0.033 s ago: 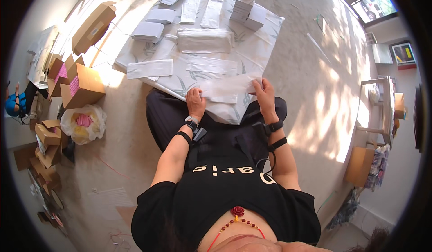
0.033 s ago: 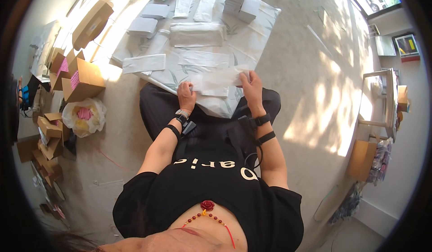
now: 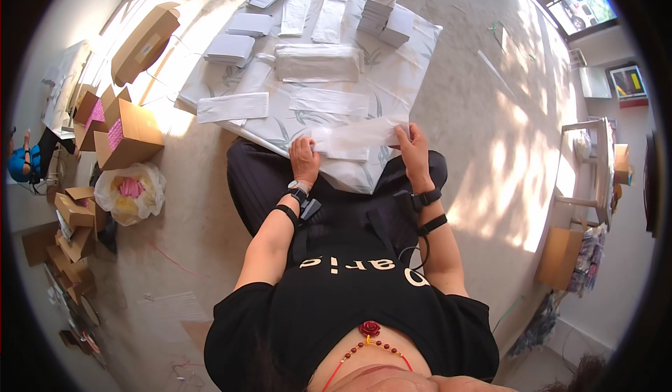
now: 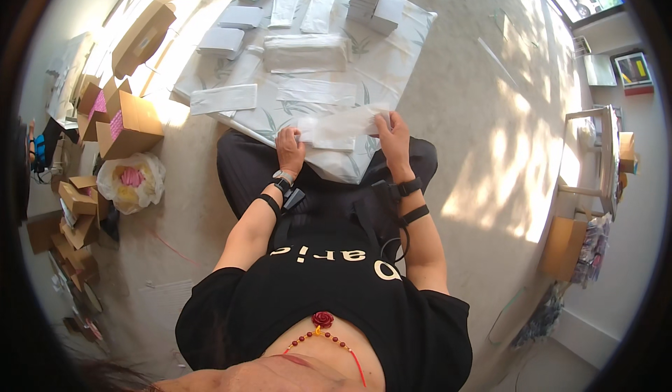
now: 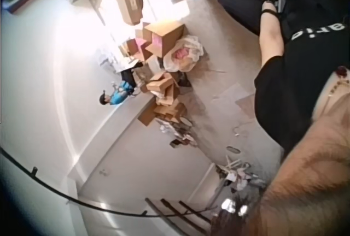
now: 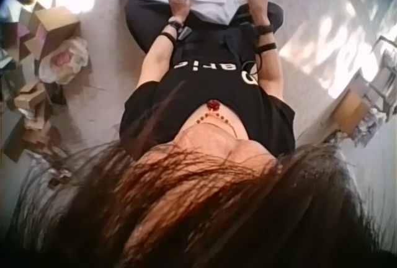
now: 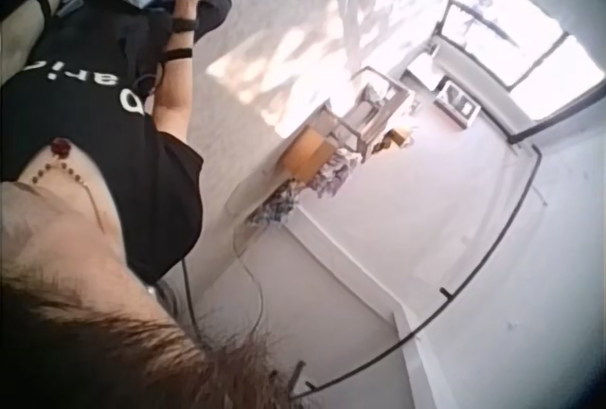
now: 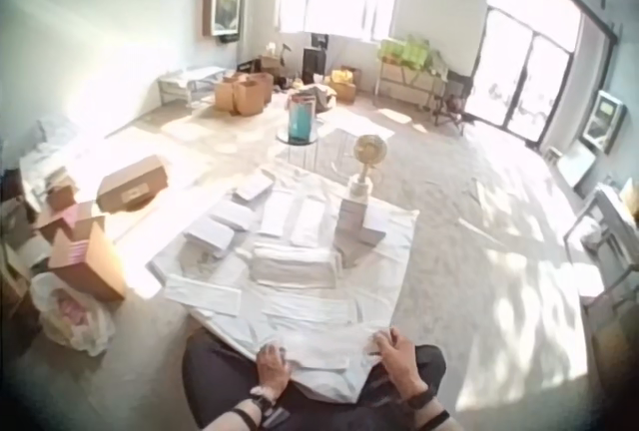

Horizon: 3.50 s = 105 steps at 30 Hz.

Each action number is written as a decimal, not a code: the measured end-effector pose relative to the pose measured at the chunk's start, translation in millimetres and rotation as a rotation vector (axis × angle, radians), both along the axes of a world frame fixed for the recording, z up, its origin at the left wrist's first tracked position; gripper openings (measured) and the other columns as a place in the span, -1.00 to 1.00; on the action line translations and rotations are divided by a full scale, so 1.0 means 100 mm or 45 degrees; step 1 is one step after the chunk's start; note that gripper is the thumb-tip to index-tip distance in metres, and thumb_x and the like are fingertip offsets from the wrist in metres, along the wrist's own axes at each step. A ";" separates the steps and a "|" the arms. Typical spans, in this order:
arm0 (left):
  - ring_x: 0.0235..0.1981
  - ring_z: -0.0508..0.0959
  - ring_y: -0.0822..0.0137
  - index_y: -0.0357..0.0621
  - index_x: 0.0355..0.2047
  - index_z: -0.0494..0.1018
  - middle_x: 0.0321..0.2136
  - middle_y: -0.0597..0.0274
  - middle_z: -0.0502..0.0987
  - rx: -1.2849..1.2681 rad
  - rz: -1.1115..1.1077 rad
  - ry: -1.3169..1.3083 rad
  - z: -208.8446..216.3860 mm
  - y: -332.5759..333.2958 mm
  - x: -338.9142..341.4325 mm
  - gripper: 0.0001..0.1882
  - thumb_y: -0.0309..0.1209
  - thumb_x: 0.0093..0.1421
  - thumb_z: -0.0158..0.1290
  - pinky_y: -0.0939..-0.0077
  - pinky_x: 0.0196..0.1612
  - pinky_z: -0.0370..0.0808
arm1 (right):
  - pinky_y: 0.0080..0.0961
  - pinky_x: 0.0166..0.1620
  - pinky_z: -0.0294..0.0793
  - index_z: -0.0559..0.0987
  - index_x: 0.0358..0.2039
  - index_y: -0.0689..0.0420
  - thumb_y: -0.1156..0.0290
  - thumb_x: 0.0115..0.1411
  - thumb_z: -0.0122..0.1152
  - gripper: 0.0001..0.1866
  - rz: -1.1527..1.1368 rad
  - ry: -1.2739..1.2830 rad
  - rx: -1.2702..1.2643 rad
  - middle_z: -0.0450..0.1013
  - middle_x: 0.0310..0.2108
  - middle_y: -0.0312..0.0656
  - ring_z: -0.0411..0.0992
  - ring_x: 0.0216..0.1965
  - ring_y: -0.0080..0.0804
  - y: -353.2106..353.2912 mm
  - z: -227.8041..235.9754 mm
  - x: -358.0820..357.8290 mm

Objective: Folding white paper or plastic products and placing them into white cardboard boxes while sitting on the floor.

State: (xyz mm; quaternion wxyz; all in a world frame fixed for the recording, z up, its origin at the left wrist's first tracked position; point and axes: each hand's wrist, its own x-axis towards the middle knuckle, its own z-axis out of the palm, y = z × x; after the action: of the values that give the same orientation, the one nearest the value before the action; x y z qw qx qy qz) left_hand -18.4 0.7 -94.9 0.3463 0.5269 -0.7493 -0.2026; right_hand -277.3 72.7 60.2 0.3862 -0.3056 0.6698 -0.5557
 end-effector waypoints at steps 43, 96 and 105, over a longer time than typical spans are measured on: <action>0.01 0.40 -0.08 -0.15 -0.20 0.34 -0.14 0.01 0.38 0.046 0.041 -0.012 -0.07 -0.01 -0.05 -0.70 -0.58 0.04 0.11 0.04 0.16 0.32 | -0.22 -0.09 0.56 0.55 -0.15 0.27 0.48 0.24 0.22 -0.81 -0.310 0.726 0.275 0.59 -0.27 0.04 0.60 -0.21 0.00 0.33 -1.05 -0.23; -0.27 0.44 0.53 -0.24 -0.08 0.34 -0.21 0.27 0.47 0.839 0.013 0.981 0.19 0.02 -0.13 -0.80 -0.41 0.42 0.09 0.56 -0.18 0.47 | -0.24 0.03 0.50 0.55 0.20 -0.05 0.34 0.07 0.50 -0.37 0.588 0.971 0.056 0.44 -0.12 -0.13 0.46 -0.06 -0.10 -0.38 -1.30 0.86; -0.25 0.45 0.51 -0.23 -0.11 0.34 -0.24 0.27 0.46 0.752 -0.052 0.812 0.29 0.12 -0.33 -0.80 -0.41 0.42 0.10 0.56 -0.16 0.47 | -0.21 0.06 0.48 0.54 0.19 0.02 0.34 0.09 0.45 -0.40 0.575 1.023 0.032 0.44 -0.11 -0.09 0.44 -0.03 -0.06 -0.39 -1.38 0.84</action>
State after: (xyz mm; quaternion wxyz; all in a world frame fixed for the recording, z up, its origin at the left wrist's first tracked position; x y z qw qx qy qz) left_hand -51.6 12.6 -66.0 0.3907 0.4996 -0.5249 -0.5676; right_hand -193.3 33.5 -78.0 0.2112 -0.6304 0.6896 -0.2869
